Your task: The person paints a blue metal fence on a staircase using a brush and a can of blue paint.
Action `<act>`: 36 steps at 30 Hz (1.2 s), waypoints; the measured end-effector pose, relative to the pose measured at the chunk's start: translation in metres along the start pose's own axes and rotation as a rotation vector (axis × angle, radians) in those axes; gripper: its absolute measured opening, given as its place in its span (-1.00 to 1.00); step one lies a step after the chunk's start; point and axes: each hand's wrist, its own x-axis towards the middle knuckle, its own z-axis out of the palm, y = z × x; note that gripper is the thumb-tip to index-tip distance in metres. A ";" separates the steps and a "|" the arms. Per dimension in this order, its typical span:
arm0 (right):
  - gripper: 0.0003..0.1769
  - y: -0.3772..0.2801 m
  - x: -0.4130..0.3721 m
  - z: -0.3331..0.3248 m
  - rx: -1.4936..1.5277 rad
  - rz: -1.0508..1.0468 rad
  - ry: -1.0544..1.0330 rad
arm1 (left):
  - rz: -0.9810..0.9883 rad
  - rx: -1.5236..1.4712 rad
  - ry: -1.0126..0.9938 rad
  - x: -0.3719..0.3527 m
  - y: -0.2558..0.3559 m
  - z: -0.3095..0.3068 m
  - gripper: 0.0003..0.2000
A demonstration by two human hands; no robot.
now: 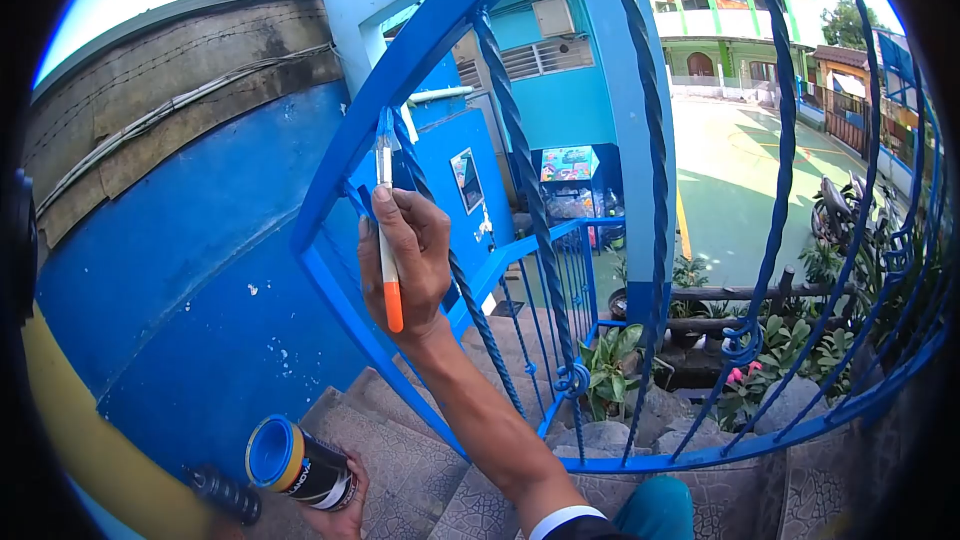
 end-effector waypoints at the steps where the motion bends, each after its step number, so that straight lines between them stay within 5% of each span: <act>1: -0.54 0.001 -0.004 -0.002 0.003 0.015 -0.016 | -0.003 -0.011 0.008 -0.001 0.001 0.001 -0.24; 36: -0.59 -0.002 0.003 -0.019 0.030 -0.033 -0.058 | -0.010 -0.034 -0.035 -0.005 -0.011 0.004 -0.16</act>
